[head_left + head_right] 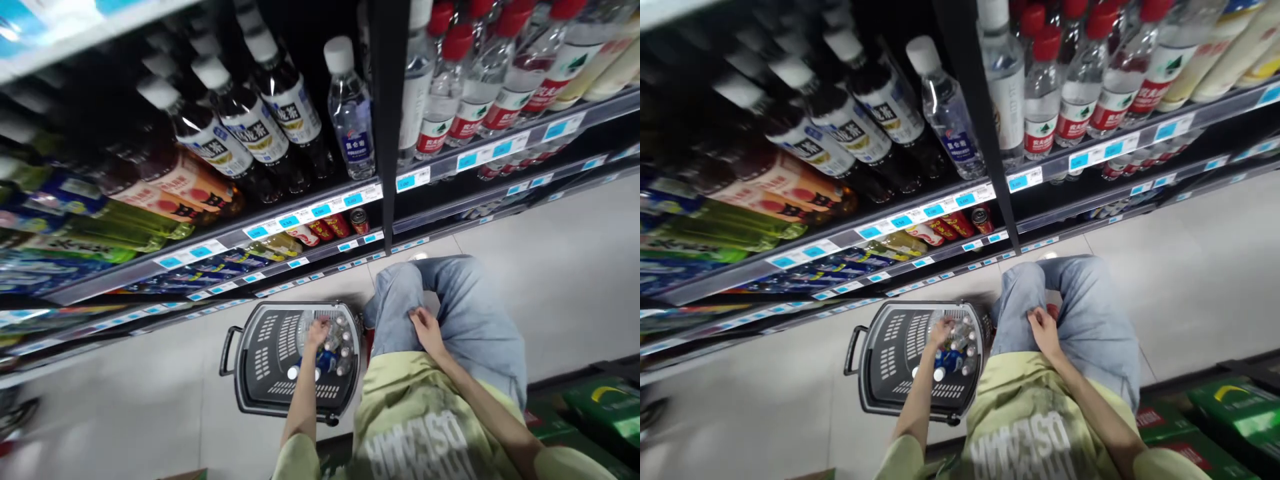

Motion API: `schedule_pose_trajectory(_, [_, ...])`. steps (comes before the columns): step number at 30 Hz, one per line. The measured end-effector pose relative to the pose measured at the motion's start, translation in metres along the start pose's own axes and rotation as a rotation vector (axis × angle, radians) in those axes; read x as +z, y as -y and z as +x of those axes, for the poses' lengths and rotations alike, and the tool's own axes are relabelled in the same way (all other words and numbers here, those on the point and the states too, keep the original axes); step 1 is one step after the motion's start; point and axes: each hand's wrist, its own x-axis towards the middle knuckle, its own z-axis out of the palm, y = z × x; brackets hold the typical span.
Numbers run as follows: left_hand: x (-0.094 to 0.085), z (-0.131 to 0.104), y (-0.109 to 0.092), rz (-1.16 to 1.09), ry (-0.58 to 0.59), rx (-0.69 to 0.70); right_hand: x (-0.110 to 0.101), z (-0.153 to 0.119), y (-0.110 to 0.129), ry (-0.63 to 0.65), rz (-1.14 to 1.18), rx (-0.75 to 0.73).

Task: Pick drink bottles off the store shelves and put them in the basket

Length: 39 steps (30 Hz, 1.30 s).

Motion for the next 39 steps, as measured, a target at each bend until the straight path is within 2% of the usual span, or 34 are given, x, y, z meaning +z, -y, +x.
schedule_pose_trajectory(4, [-0.072, -0.011, -0.053, -0.075, -0.153, 0.184, 0.000, -0.003, -0.001, 0.034, 0.106, 0.038])
schedule_pose_trajectory(5, [-0.092, -0.016, -0.071, -0.097, -0.214, 0.236, -0.001, -0.003, 0.000, 0.056, 0.134, 0.065])
schedule_pose_trajectory(6, [-0.112, -0.022, -0.091, -0.143, -0.330, 0.348, -0.002, -0.003, 0.001, 0.077, 0.160, 0.094])
schedule_pose_trajectory(7, [-0.132, -0.029, -0.111, -0.190, -0.455, 0.459, -0.003, -0.003, 0.002, 0.098, 0.182, 0.117])
schedule_pose_trajectory(9, [-0.169, -0.045, -0.157, -0.227, -0.584, 0.570, -0.005, -0.003, 0.006, 0.125, 0.215, 0.139])
schedule_pose_trajectory(11, [-0.203, -0.063, -0.205, -0.227, -0.791, 0.764, -0.007, -0.002, 0.009, 0.143, 0.232, 0.128])
schedule_pose_trajectory(13, [-0.234, -0.079, -0.254, -0.215, -0.946, 0.941, -0.009, -0.001, 0.011, 0.157, 0.243, 0.106])
schedule_pose_trajectory(17, [-0.284, -0.094, -0.343, -0.194, -1.073, 1.166, -0.013, 0.000, 0.012, 0.165, 0.278, 0.092])
schedule_pose_trajectory(21, [-0.315, -0.075, -0.407, -0.135, -1.093, 1.275, -0.014, 0.002, 0.009, 0.181, 0.310, 0.114])
schedule_pose_trajectory(24, [-0.322, -0.048, -0.433, -0.125, -1.054, 1.291, -0.015, 0.004, 0.008, 0.197, 0.324, 0.127])
schedule_pose_trajectory(26, [-0.320, -0.035, -0.439, -0.115, -1.033, 1.305, -0.015, 0.005, 0.007, 0.207, 0.334, 0.135])
schedule_pose_trajectory(28, [-0.316, -0.034, -0.439, -0.077, -1.029, 1.314, -0.015, 0.005, 0.007, 0.219, 0.351, 0.134])
schedule_pose_trajectory(30, [-0.313, -0.044, -0.436, -0.012, -1.027, 1.291, -0.015, 0.004, 0.006, 0.222, 0.373, 0.124])
schedule_pose_trajectory(34, [-0.312, -0.080, -0.433, 0.107, -0.996, 1.158, -0.012, 0.004, 0.005, 0.202, 0.407, 0.130])
schedule_pose_trajectory(39, [-0.321, -0.104, -0.445, 0.203, -0.961, 1.075, -0.008, 0.006, 0.004, 0.189, 0.407, 0.154])
